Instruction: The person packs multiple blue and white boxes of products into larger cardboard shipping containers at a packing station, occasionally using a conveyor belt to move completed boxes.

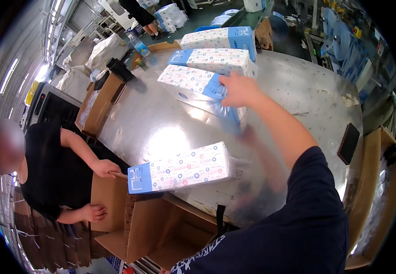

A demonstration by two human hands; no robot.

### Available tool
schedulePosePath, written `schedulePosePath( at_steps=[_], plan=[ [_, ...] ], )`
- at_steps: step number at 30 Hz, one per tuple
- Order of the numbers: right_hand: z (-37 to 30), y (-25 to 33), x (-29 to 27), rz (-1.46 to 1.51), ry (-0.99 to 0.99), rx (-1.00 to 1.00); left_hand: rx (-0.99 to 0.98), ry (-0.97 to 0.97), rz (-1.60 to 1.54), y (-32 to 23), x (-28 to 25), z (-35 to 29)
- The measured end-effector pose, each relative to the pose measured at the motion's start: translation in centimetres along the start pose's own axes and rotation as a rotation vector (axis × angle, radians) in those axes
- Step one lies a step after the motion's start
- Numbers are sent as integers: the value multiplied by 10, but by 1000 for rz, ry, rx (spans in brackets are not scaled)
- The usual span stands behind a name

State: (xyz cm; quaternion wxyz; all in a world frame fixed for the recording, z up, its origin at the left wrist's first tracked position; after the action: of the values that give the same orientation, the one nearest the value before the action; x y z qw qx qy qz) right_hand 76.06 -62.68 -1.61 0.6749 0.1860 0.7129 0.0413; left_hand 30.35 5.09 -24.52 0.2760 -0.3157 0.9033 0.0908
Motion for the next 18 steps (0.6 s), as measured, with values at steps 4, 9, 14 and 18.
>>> schedulePosePath(
  at_steps=[4,9,14,18],
  plan=[
    [-2,-5,-12,12,147,-74,4,10,56,-1,2,0],
    [92,-64,-22,-254,-353,32,33,36,200,-7,-12,3],
    [114,-19,-14,-144,-72,0,193,29,713,-17,-33,-2],
    [97,-22,0,-51,41,-152,485,11,247,-235,-93,-69]
  ],
)
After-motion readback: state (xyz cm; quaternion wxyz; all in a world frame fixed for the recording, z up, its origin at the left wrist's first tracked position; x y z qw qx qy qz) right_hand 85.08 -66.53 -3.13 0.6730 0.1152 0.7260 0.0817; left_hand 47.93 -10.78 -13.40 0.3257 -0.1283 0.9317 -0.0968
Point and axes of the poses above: each hand's wrist, its own z-axis towards the middle knuckle, its own x-axis out of the palm, y = z × x, the point moved 8 cm from there along z, towards the middle knuckle, and after that the axes turned 4 degrees about x, right-handed, at the moved point
